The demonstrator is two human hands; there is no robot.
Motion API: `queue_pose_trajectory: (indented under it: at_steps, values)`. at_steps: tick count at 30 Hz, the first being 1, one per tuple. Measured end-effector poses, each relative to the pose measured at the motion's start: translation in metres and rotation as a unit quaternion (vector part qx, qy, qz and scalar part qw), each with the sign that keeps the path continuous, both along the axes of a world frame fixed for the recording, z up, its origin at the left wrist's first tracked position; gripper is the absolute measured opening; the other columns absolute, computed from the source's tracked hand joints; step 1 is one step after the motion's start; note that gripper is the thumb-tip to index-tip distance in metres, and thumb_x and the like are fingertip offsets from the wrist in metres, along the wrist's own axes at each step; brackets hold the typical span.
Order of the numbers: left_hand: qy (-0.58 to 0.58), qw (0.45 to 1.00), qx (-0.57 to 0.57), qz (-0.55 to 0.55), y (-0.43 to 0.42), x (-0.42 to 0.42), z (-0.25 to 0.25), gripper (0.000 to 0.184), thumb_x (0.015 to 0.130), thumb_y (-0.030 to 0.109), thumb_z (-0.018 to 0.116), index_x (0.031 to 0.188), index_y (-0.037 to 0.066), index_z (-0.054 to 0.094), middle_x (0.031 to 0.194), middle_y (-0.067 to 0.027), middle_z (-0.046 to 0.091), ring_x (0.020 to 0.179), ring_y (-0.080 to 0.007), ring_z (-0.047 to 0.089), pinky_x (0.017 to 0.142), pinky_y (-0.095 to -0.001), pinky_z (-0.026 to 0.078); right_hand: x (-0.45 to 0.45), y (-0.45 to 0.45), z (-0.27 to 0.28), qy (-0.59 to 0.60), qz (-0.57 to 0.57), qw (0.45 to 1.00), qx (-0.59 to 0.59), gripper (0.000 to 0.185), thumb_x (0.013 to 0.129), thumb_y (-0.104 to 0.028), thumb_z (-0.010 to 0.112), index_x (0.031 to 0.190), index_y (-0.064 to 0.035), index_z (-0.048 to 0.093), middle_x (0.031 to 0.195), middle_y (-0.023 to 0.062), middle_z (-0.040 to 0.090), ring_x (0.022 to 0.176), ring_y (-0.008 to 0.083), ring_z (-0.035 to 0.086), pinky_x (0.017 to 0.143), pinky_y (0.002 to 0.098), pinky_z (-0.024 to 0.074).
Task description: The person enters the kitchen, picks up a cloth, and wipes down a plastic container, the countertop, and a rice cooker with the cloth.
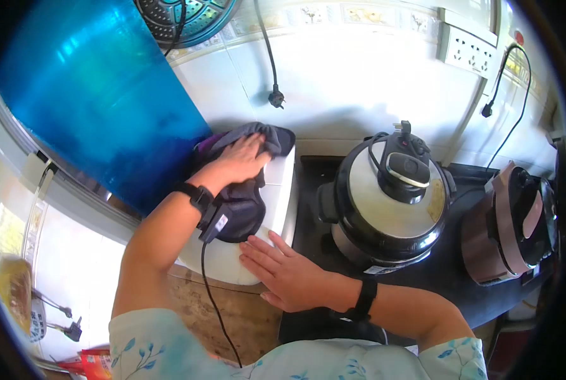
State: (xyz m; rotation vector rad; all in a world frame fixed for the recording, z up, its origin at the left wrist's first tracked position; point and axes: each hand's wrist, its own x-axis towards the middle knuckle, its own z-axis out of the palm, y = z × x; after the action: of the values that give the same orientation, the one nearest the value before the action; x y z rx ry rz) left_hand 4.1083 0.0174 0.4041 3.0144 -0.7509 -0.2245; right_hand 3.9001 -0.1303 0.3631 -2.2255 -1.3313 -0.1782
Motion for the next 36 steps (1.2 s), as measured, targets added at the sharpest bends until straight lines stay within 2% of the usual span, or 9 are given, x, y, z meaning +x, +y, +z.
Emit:
queue_pose_trajectory:
  at_steps: [5, 7, 12, 16, 17, 19, 24, 29, 36]
  values:
    - [-0.024, 0.989, -0.040, 0.138, -0.005, 0.047, -0.004, 0.084, 0.079, 0.065, 0.032, 0.138, 0.007, 0.018, 0.143, -0.0145, 0.017, 0.131, -0.0341, 0.017, 0.104, -0.0486, 0.016, 0.002, -0.002, -0.002, 0.005, 0.002, 1.000, 0.010, 0.073, 0.070, -0.024, 0.061, 0.129, 0.0054, 0.030, 0.137, 0.0178, 0.026, 0.131, 0.0297, 0.018, 0.107, 0.0457, 0.0093]
    - [-0.027, 0.986, -0.054, 0.157, 0.000, 0.058, -0.009, 0.086, 0.078, 0.064, 0.033, 0.138, 0.005, 0.016, 0.142, -0.0163, 0.018, 0.131, -0.0333, 0.018, 0.104, -0.0482, 0.016, 0.003, -0.002, -0.003, -0.008, 0.003, 1.000, 0.016, 0.074, 0.068, -0.024, 0.062, 0.129, 0.0052, 0.031, 0.137, 0.0175, 0.027, 0.131, 0.0294, 0.019, 0.107, 0.0452, 0.0103]
    - [-0.111, 0.989, -0.036, 0.090, 0.017, 0.061, -0.024, 0.050, 0.088, 0.031, 0.031, 0.121, -0.005, 0.041, 0.126, -0.0245, 0.041, 0.116, -0.0388, 0.039, 0.099, -0.0429, 0.029, 0.003, -0.003, -0.005, -0.020, -0.001, 1.000, 0.021, 0.074, 0.068, -0.024, 0.062, 0.129, 0.0034, 0.031, 0.137, 0.0163, 0.028, 0.130, 0.0285, 0.021, 0.107, 0.0445, 0.0123]
    - [-0.141, 0.990, 0.000, 0.026, 0.020, 0.024, -0.022, 0.043, 0.087, 0.026, 0.038, 0.117, -0.003, 0.046, 0.120, -0.0217, 0.047, 0.116, -0.0364, 0.039, 0.095, -0.0431, 0.033, 0.003, -0.002, -0.007, -0.049, -0.014, 0.999, 0.011, 0.075, 0.068, -0.024, 0.063, 0.130, 0.0019, 0.030, 0.137, 0.0154, 0.029, 0.129, 0.0280, 0.024, 0.107, 0.0443, 0.0139]
    - [-0.179, 0.979, 0.079, -0.057, 0.016, -0.002, -0.010, 0.038, 0.086, 0.026, 0.040, 0.114, 0.002, 0.051, 0.117, -0.0171, 0.050, 0.110, -0.0351, 0.044, 0.089, -0.0428, 0.037, 0.002, -0.002, -0.007, -0.048, -0.011, 0.999, 0.012, 0.075, 0.068, -0.024, 0.063, 0.130, 0.0019, 0.030, 0.137, 0.0154, 0.029, 0.129, 0.0280, 0.024, 0.107, 0.0443, 0.0139]
    - [-0.157, 0.987, -0.025, -0.003, 0.011, -0.045, -0.003, 0.034, 0.084, 0.027, 0.045, 0.110, 0.006, 0.056, 0.113, -0.0134, 0.052, 0.100, -0.0337, 0.047, 0.085, -0.0424, 0.039, 0.001, -0.002, -0.007, -0.025, -0.003, 1.000, 0.015, 0.073, 0.068, -0.022, 0.060, 0.130, 0.0042, 0.030, 0.137, 0.0171, 0.027, 0.130, 0.0284, 0.021, 0.107, 0.0450, 0.0090]
    - [-0.183, 0.974, -0.059, -0.120, 0.008, -0.102, 0.004, 0.036, 0.084, 0.024, 0.049, 0.113, 0.005, 0.054, 0.112, -0.0123, 0.048, 0.098, -0.0311, 0.045, 0.085, -0.0403, 0.036, -0.001, -0.001, -0.007, -0.004, 0.003, 1.000, 0.021, 0.073, 0.067, -0.020, 0.060, 0.129, 0.0047, 0.030, 0.137, 0.0172, 0.028, 0.130, 0.0288, 0.021, 0.107, 0.0457, 0.0084]
    - [-0.167, 0.980, -0.001, -0.106, -0.020, -0.066, 0.009, 0.036, 0.085, 0.027, 0.046, 0.112, 0.004, 0.055, 0.104, -0.0119, 0.049, 0.097, -0.0312, 0.046, 0.082, -0.0406, 0.040, -0.002, -0.001, -0.005, -0.016, -0.005, 1.000, 0.012, 0.076, 0.066, -0.022, 0.065, 0.129, 0.0031, 0.030, 0.136, 0.0166, 0.029, 0.130, 0.0291, 0.022, 0.107, 0.0468, 0.0121]
    - [-0.121, 0.992, 0.011, -0.024, -0.039, 0.009, 0.001, 0.046, 0.087, 0.038, 0.040, 0.123, 0.010, 0.048, 0.116, -0.0157, 0.045, 0.105, -0.0338, 0.044, 0.090, -0.0411, 0.037, -0.002, 0.000, -0.003, -0.005, -0.012, 1.000, 0.015, 0.078, 0.064, -0.020, 0.065, 0.130, 0.0026, 0.030, 0.136, 0.0159, 0.028, 0.130, 0.0286, 0.020, 0.107, 0.0465, 0.0118]
